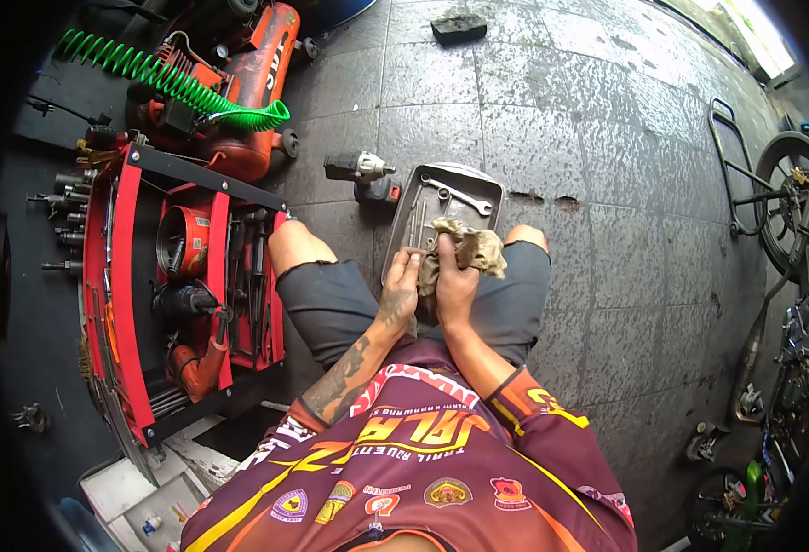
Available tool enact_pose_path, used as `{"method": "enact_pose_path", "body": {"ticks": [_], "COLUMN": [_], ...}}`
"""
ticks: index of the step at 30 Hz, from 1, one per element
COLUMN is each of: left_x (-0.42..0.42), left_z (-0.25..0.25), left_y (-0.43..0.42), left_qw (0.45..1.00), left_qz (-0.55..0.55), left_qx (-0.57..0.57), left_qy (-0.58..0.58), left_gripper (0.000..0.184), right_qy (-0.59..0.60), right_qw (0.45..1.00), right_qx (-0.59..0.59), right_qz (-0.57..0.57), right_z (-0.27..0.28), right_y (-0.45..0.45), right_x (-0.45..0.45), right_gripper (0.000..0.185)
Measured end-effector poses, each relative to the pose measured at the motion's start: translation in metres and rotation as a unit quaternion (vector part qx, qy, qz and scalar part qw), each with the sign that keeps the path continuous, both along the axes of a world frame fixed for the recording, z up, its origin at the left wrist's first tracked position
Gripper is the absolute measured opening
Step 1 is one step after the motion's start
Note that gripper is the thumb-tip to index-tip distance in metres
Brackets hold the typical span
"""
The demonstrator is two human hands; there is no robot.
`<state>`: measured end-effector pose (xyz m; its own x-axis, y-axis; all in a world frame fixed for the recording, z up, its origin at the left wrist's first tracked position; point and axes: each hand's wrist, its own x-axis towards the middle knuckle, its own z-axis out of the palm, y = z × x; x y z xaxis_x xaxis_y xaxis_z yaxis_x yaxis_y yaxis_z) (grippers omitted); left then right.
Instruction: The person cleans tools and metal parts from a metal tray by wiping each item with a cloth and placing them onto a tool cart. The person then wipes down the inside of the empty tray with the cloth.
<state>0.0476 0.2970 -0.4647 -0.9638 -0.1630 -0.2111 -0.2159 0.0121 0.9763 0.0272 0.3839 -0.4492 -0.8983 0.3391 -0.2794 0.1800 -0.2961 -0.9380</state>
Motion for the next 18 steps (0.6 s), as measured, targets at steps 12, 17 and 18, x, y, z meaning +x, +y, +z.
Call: {"method": "enact_pose_path", "body": {"ticks": [12,17,18], "left_x": [0.016,0.021,0.023], "left_z": [0.027,0.052,0.06], "left_y": [-0.019,-0.048,-0.056], "left_qw": [0.909,0.875,0.878], "left_qz": [-0.059,0.06,0.046], "left_qx": [0.395,0.48,0.475], "left_qy": [-0.118,0.024,0.041], "left_gripper": [0.033,0.038,0.038], "right_qy": [0.035,0.151,0.178], "right_qw": [0.953,0.929,0.93], "right_qx": [-0.248,-0.326,-0.319], "right_qz": [0.173,0.094,0.042], "right_z": [0.014,0.068,0.082], "right_y": [0.013,0.034,0.039], "right_x": [0.018,0.003,-0.003], "right_gripper": [0.051,0.063,0.064]}}
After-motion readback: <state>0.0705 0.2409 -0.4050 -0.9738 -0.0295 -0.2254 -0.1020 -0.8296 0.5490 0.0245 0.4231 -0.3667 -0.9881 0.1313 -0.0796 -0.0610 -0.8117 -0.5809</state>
